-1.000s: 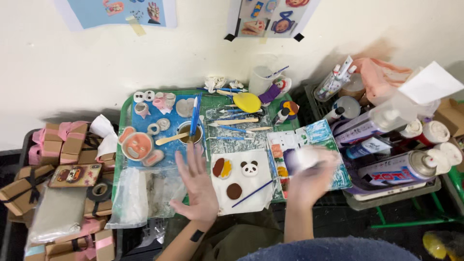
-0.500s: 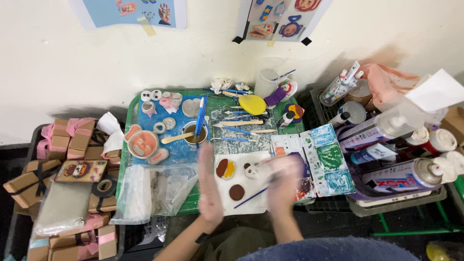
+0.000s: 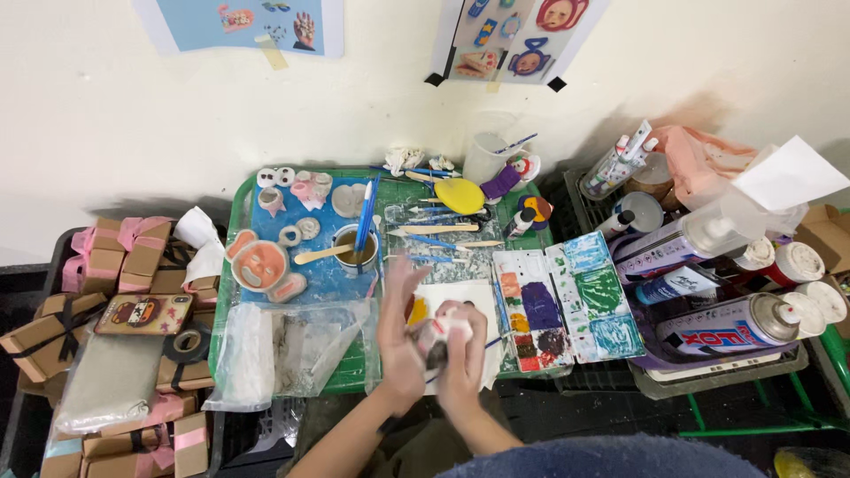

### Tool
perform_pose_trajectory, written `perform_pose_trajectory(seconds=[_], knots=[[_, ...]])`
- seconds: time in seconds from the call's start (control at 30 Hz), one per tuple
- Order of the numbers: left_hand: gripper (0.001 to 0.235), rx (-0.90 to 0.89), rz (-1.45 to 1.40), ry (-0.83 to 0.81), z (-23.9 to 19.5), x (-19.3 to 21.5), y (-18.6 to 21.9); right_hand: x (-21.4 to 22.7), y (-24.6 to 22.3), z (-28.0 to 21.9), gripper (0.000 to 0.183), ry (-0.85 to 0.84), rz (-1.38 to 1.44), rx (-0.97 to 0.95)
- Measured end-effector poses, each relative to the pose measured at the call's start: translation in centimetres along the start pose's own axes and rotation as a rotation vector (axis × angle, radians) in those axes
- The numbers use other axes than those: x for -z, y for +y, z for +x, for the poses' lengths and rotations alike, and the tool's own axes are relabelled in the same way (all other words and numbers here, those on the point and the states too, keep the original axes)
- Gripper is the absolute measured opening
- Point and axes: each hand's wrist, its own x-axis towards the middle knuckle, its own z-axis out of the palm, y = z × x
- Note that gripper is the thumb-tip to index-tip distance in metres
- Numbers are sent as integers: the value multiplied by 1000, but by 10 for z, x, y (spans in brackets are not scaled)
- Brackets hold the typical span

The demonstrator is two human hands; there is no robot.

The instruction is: The person paints small clay figures of a panda and other shapes using a fine-tipped brush and liquid colors from a palette.

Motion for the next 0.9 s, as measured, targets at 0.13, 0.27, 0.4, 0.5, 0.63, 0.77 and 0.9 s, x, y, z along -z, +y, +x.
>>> perform_pose_trajectory(seconds=[0.13,0.27,0.4,0.5,0.63,0.77,0.9], knots=[[88,-214,-103,-166,-18,15,-4,29,-26,26,33,186,723,-262],[92,-112,449,-291,-21,24,-26,31,-34,18,46,182,980,-523],[66,75,395,-333,-22,21,-42,13,-30,-10,44,-28,869,-789],[62,72,463,-493,-10,26,-34,40,-23,3,60,-434,433,-282],[76,-79,549,-735,-17,20,-17,64,-22,22,64,-635,-79,-38],[79,187,23,-467,-16,24,-37,95,-14,33,57,-346,235,107],[99,729,-801,13,-27,-2,-46,60,-5,-5,56,197,671,-97]])
